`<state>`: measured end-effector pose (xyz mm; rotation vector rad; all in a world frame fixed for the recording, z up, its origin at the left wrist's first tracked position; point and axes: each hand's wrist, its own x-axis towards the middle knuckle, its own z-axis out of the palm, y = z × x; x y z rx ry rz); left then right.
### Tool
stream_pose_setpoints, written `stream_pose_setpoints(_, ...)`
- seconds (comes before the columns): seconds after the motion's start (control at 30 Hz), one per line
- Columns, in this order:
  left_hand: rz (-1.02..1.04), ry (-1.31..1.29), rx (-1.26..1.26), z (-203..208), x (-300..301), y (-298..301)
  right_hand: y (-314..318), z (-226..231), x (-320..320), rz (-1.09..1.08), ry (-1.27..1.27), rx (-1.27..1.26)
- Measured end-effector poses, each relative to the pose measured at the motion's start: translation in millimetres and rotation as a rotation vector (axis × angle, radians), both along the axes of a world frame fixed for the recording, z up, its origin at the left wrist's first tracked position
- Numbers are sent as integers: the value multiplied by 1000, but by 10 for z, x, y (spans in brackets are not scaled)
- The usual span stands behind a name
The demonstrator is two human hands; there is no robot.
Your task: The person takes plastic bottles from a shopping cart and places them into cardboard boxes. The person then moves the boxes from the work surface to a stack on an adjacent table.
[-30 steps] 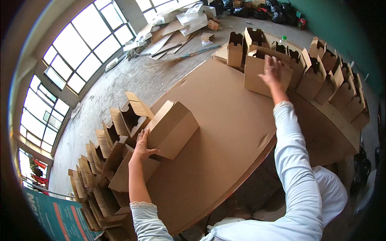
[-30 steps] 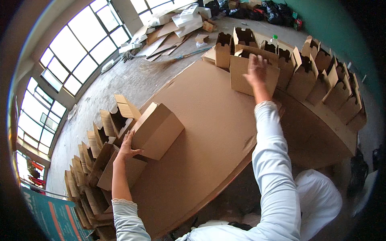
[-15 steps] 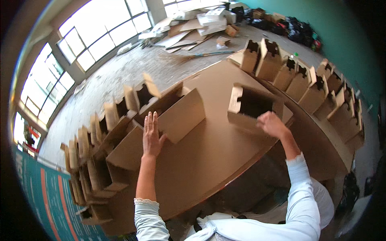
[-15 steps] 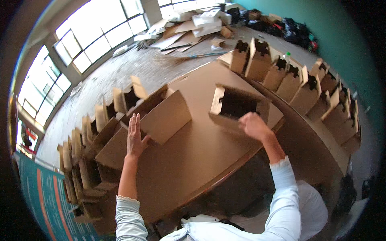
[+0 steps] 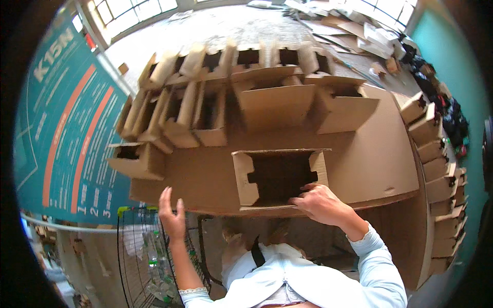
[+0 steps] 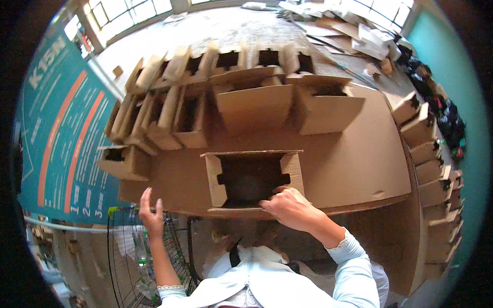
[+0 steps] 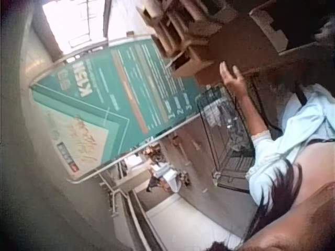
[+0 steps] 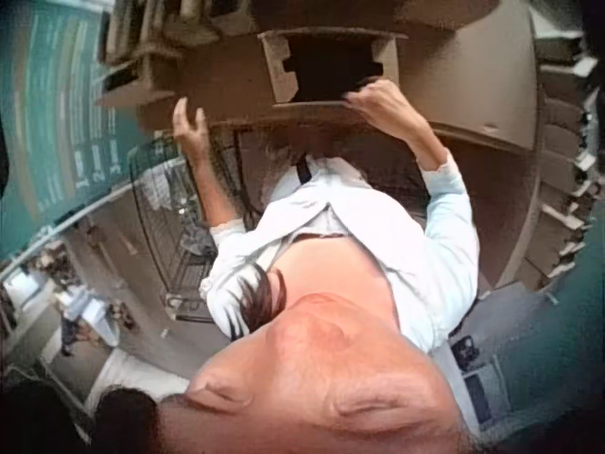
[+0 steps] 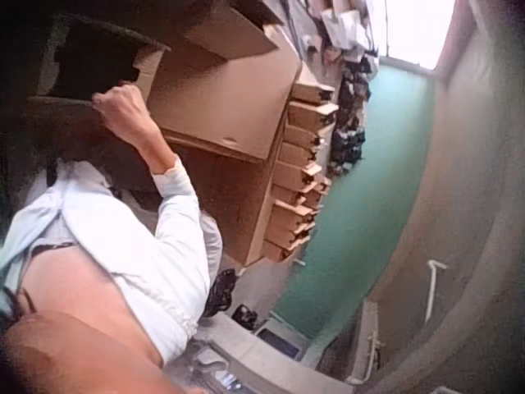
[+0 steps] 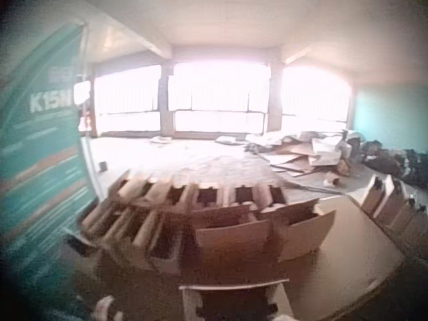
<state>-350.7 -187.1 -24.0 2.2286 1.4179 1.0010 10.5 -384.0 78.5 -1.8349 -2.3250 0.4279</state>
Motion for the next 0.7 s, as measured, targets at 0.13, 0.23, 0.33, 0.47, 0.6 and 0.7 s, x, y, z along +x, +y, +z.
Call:
stream_pose_setpoints(0.13,534,-58,-278,-730,-1632,226,635,-26,-683,68,-22,-29)
stream_pose_setpoints(0.23,717,40,-407,-2052,-3181,360,945,-72,-1092,92,-25,-17)
stream_pose_setpoints(0.33,628,498,-474,-2804,-3729,258,1121,27,-1383,54,17,-11)
stream_pose_setpoints(0.47,509,612,-859,-3700,-4203,211,1222,137,-1585,53,-56,-59)
stream_pose_setpoints(0.6,733,764,-752,-3658,-3589,378,1211,175,-1588,-96,-78,-182)
stream_pose_setpoints(0.7,853,862,-562,-3391,-3490,607,1231,180,-1592,-130,-70,-175)
